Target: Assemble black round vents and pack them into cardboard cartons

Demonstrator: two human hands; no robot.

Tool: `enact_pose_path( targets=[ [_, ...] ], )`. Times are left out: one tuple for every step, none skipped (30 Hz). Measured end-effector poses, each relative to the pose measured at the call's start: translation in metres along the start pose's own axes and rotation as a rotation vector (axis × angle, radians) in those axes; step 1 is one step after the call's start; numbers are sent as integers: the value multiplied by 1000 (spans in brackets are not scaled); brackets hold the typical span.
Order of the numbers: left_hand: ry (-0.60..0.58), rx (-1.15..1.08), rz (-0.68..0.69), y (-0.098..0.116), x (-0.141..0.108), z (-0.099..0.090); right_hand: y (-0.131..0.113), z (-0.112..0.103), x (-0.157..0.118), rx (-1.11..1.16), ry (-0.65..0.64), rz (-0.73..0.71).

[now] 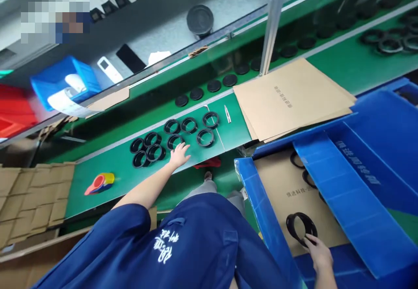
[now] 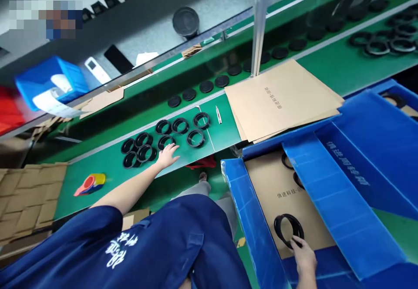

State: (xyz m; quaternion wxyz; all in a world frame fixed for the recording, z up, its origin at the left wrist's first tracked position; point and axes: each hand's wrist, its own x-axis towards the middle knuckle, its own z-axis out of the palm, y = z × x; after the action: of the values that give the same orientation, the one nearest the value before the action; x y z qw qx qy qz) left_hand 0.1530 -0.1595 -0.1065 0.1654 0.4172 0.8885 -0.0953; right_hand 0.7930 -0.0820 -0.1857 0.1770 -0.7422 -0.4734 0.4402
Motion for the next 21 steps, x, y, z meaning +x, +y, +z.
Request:
enact_pose_path(
  targets=[
    [-17, 6, 0, -5, 1, 3, 0, -7, 2, 30, 10, -20],
    [-29, 12, -2, -12, 2, 6, -4, -14, 6, 59, 19, -38],
    [-36, 19, -7, -20, 3, 8, -13, -19, 10, 81, 28, -56],
    [-40, 24, -13, -29, 5, 11, -28, -20, 14, 97, 38, -76],
    [-42, 28, -19, -39, 8, 15, -50, -17, 18, 103, 35, -105],
    [-45, 29, -23, -48, 10, 19, -78, -8, 19, 95, 10, -148],
    [-48, 27, -25, -57, 13, 23, -111, 9, 17, 82, -43, -207],
    [-48, 21, -22, -65, 16, 28, -148, 34, 11, 64, -126, -285],
    [-46, 13, -15, -73, 17, 32, -188, 66, 1, 45, -233, -381],
    [-38, 3, -2, -81, 18, 37, -227, 106, -12, 27, -350, -492],
    [-28, -10, 14, -89, 18, 41, -263, 150, -27, -1, -450, -596],
    [-17, -26, 31, -97, 17, 45, -296, 198, -43, -42, -534, -689],
    [-4, -41, 48, -105, 15, 48, -324, 246, -58, -112, -603, -767],
    [11, -52, 67, -113, 13, 51, -346, 293, -73, -222, -649, -833],
    [28, -58, 91, -122, 10, 54, -364, 335, -85, -382, -687, -886],
    [47, -61, 116, -130, 7, 56, -377, 371, -95, -519, -697, -908],
    [64, -63, 141, -137, 5, 58, -387, 402, -101, -620, -697, -912],
    [77, -71, 164, -144, 2, 60, -394, 426, -105, -702, -687, -902],
    [82, -88, 183, -149, 0, 61, -399, 444, -108, -758, -672, -883],
    [81, -117, 195, -154, -3, 62, -402, 457, -109, -800, -657, -862],
    [81, -154, 206, -159, -5, 63, -405, 466, -109, -846, -643, -842]
  ],
)
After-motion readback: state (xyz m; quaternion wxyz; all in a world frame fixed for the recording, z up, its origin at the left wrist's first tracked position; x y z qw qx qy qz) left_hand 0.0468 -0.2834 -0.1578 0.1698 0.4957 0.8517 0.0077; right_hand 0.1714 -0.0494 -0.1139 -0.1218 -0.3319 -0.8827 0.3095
